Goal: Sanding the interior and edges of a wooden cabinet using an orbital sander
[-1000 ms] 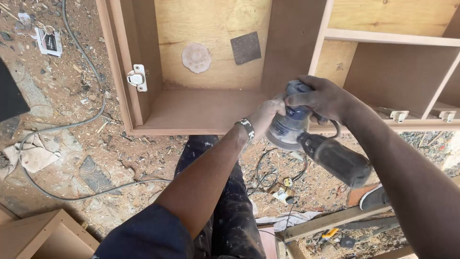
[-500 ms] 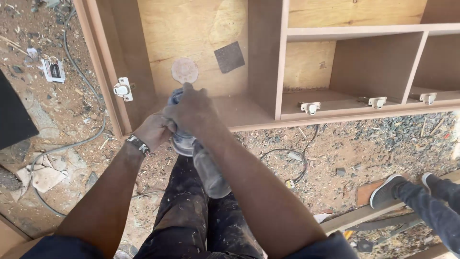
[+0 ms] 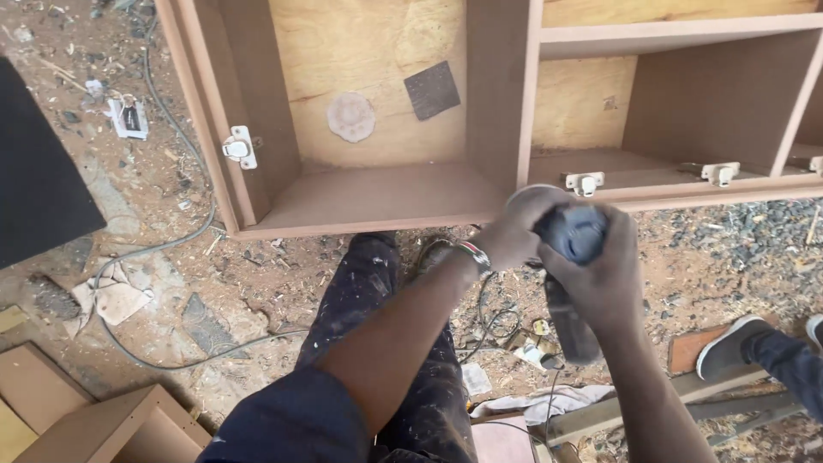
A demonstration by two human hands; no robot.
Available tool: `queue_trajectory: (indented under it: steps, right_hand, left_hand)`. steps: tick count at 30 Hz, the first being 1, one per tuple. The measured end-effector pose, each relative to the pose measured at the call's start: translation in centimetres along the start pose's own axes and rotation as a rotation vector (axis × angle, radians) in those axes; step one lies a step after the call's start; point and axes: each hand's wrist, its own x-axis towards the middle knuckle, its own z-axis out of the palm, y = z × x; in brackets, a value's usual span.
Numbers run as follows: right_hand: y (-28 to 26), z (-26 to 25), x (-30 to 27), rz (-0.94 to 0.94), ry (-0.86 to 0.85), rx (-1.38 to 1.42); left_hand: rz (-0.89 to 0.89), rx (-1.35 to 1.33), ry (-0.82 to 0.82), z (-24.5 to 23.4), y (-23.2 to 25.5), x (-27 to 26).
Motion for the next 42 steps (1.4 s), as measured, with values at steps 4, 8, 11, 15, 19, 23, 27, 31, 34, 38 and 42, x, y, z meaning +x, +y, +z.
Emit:
queue_trajectory:
  steps: [4, 8, 11, 15, 19, 23, 27, 31, 34, 38, 42]
  right_hand:
    - [7.0, 4.4, -1.7, -0.233, 0.094, 0.176]
    - [4.4, 10.3, -3.8, -0.491, 0.240, 0.295]
    - [0.5, 12.0, -4.6, -0.536, 0.279, 0.290]
    - [-1.1, 13.3, -5.3, -0.566, 0.275, 0.265]
    - [0.6, 11.1, -6.9, -0.449, 0.168, 0.266]
    - [3.3, 9.8, -5.7, -0.402, 0.204, 0.222]
    - [1.2, 9.8, -4.2, -0.346, 0.184, 0.225]
    - [-6.5, 13.3, -5.2, -0.184, 0.117, 0.208]
    - [-12.7, 18.9, -9.5, -0.243, 0.079, 0.147]
    - [-20.0, 27.2, -15.5, -0.303, 0.031, 0.286]
    - [-22.9, 34.7, -19.7, -0.490, 0.058, 0.348]
  left_hand:
    - [-0.006, 0.188, -0.123, -3.3, 7.5, -2.1]
    - [-0.067, 0.853, -0.006, -12.6, 9.5, -10.3]
    - [-0.132, 1.297, -0.036, -18.4, 8.3, -17.8]
    - [-0.027, 1.658, 0.074, -23.7, 8.5, -22.4]
    - [-0.476, 1.546, 0.173, -24.3, 9.2, -24.5]
    - [-0.417, 1.567, 0.402, -25.5, 9.2, -25.8]
    - [-0.395, 1.500, 0.522, -26.9, 9.3, -26.6]
    - [-0.393, 1.402, 0.628, -30.6, 9.9, -27.8]
    - [-0.289, 1.037, 0.619, -34.1, 11.5, -29.8]
    - [-0.560, 0.317, 0.810, -35.3, 17.4, -30.4]
    - [-1.059, -0.176, 0.749, -36.2, 20.9, -30.3]
